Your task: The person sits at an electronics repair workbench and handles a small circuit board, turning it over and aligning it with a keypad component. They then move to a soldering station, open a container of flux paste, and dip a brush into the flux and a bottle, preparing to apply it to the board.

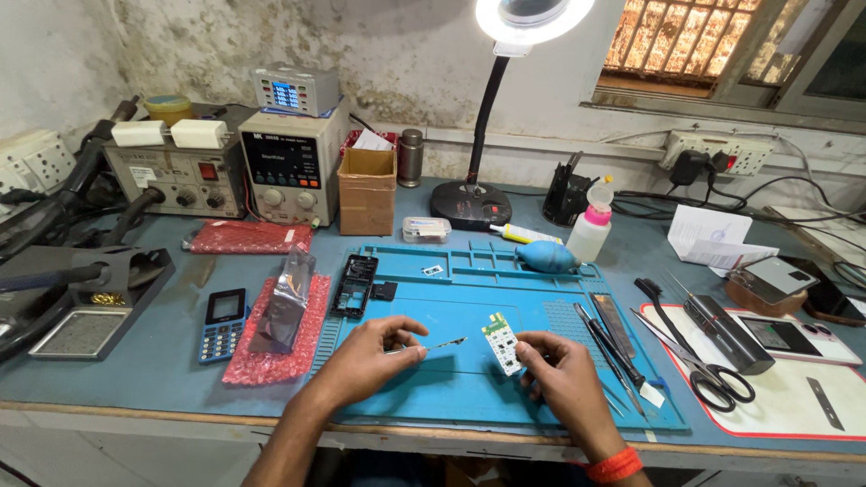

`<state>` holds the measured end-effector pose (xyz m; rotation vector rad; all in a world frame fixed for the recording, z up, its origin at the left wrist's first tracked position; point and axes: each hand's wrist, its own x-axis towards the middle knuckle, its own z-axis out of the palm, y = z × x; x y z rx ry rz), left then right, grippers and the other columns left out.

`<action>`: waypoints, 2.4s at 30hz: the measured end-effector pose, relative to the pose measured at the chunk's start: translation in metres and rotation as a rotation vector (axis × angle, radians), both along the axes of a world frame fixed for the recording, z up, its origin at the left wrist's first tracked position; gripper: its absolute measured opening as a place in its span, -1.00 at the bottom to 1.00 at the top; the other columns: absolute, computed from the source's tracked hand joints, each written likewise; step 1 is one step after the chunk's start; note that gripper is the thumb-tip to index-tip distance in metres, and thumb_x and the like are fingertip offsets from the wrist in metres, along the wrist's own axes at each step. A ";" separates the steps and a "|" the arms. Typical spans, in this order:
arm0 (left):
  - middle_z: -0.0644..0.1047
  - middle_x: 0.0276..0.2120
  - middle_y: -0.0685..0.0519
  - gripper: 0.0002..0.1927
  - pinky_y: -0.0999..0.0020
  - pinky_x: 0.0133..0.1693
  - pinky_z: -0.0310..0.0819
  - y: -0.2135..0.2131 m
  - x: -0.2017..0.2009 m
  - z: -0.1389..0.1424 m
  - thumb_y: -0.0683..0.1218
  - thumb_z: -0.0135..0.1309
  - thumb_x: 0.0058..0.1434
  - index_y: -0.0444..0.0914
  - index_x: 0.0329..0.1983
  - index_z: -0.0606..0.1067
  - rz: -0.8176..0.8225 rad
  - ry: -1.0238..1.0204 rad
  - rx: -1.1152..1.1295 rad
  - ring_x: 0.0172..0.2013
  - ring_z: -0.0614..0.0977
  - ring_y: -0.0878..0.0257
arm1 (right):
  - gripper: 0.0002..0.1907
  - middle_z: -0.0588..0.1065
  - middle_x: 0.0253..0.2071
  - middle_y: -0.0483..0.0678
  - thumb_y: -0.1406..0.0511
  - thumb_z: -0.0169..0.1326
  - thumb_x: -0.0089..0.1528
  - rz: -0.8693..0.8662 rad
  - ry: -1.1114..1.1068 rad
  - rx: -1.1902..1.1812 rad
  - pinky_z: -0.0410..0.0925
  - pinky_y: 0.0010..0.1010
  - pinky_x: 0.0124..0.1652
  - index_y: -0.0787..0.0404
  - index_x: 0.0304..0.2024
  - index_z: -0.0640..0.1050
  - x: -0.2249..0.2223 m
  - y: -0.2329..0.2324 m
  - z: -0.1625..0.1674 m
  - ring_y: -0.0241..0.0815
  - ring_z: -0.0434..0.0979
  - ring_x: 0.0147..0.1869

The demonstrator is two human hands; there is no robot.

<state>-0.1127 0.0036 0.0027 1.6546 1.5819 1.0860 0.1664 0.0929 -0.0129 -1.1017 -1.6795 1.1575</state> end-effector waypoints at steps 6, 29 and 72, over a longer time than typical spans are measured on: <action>0.67 -0.17 -0.01 -0.50 0.26 0.01 0.58 -0.003 0.008 0.008 -0.08 0.31 -0.02 -0.19 0.05 0.58 -0.001 0.012 0.026 -0.09 0.71 0.20 | -0.68 0.65 -0.45 -0.06 0.22 0.20 0.19 -0.088 -0.374 0.063 0.40 -0.40 -0.47 0.21 -0.06 0.70 -0.004 -0.002 0.013 -0.26 0.57 -0.48; 0.62 -0.16 0.00 -0.37 0.37 -0.22 0.58 0.002 0.019 0.007 -0.01 0.26 0.13 -0.20 0.28 0.41 -0.108 -0.304 -0.012 -0.26 0.68 0.30 | -0.70 0.68 -0.31 -0.03 0.28 0.30 0.17 0.273 -0.243 0.159 0.42 -0.46 -0.30 0.25 -0.06 0.70 -0.021 -0.018 0.020 -0.34 0.55 -0.31; 0.60 -0.01 -0.01 -0.35 0.21 -0.04 0.61 0.007 0.044 -0.012 0.05 0.14 0.25 -0.31 0.34 0.32 -0.391 -1.030 -0.070 -0.04 0.66 0.19 | -0.84 0.61 -0.19 -0.08 0.38 0.22 0.20 0.088 0.035 0.462 0.58 -0.49 -0.24 0.26 -0.17 0.67 -0.032 -0.036 0.031 -0.27 0.68 -0.21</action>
